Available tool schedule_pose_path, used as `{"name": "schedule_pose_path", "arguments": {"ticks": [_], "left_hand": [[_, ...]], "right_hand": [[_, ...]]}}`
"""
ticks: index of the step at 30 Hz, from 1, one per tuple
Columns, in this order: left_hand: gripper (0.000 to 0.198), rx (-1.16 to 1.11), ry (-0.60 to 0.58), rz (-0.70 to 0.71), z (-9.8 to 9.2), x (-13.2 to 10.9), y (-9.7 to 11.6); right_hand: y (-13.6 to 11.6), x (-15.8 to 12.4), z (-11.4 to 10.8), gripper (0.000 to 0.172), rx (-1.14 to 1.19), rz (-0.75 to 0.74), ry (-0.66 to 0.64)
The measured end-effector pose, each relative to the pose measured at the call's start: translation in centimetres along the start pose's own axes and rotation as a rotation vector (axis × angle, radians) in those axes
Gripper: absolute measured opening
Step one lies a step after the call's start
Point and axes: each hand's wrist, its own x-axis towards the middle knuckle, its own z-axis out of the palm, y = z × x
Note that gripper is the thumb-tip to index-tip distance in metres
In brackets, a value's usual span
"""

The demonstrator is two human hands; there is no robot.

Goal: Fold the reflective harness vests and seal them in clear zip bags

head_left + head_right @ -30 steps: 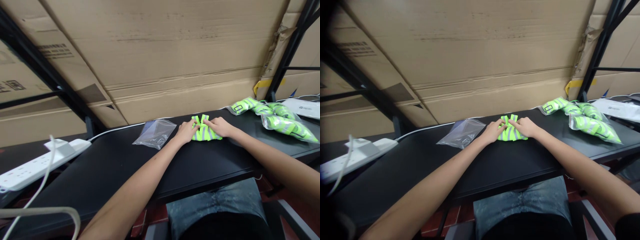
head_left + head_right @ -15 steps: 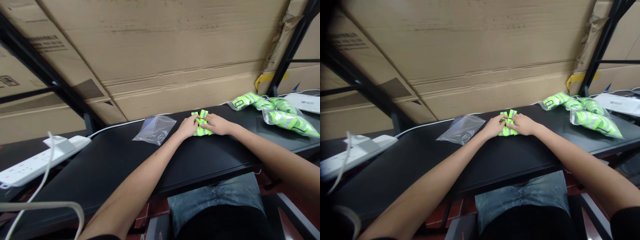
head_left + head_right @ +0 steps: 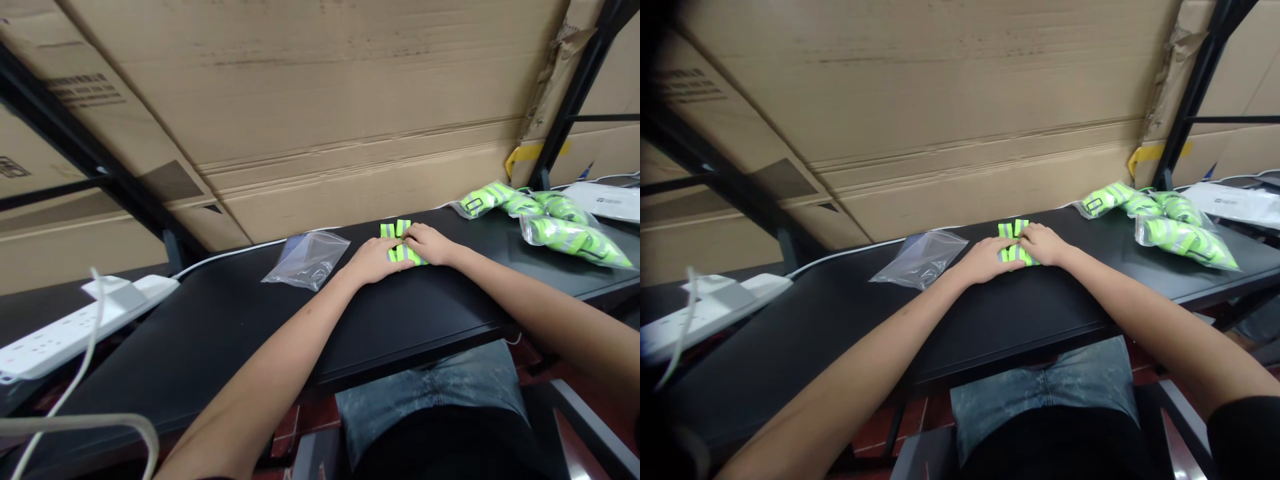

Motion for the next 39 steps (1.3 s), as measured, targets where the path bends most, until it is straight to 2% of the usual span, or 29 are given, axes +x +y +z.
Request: {"name": "schedule_pose_path", "arguments": {"ticks": [2, 4, 7, 10, 13, 21, 26, 31, 35, 39], "left_hand": [[0.06, 0.025, -0.002, 0.003, 0.0, 0.1, 0.1], [0.056, 0.034, 0.005, 0.022, 0.0, 0.2, 0.1], [0.051, 0.012, 0.015, 0.055, 0.2, 0.3, 0.0], [0.048, -0.013, 0.018, 0.057, 0.5, 0.4, -0.3], [0.051, -0.05, 0.014, 0.019, 0.8, 0.6, -0.6], [0.051, -0.173, 0.022, -0.177, 0.9, 0.5, 0.2], [0.049, -0.363, 0.001, -0.056, 0.5, 0.3, 0.7], [0.047, -0.44, 0.217, -0.078, 0.2, 0.5, 0.9], [0.043, -0.307, 0.331, -0.106, 0.1, 0.9, 0.8], [0.041, 0.055, 0.354, -0.093, 0.5, 0.7, 1.1]], "right_hand": [[-1.1, -0.4, -0.7, 0.031, -0.076, -0.004, 0.084], [-2.1, -1.1, -1.5, 0.031, -0.167, -0.098, 0.133], [-2.9, -2.5, -2.8, 0.037, -0.217, -0.284, 0.085], [-2.4, -3.9, -3.6, 0.041, -0.13, -0.405, 0.035], [-1.5, -4.5, -3.6, 0.05, -0.072, -0.437, -0.009], [-1.7, -3.9, -3.4, 0.038, -0.131, -0.504, -0.022], [-1.8, -4.7, -3.8, 0.031, -0.018, -0.371, 0.006], [-2.0, -4.4, -3.8, 0.03, 0.119, -0.149, -0.014], [-1.4, -2.8, -3.8, 0.022, 0.19, -0.072, -0.059], [-0.1, -0.9, -3.6, 0.023, 0.26, -0.018, -0.098]]}}
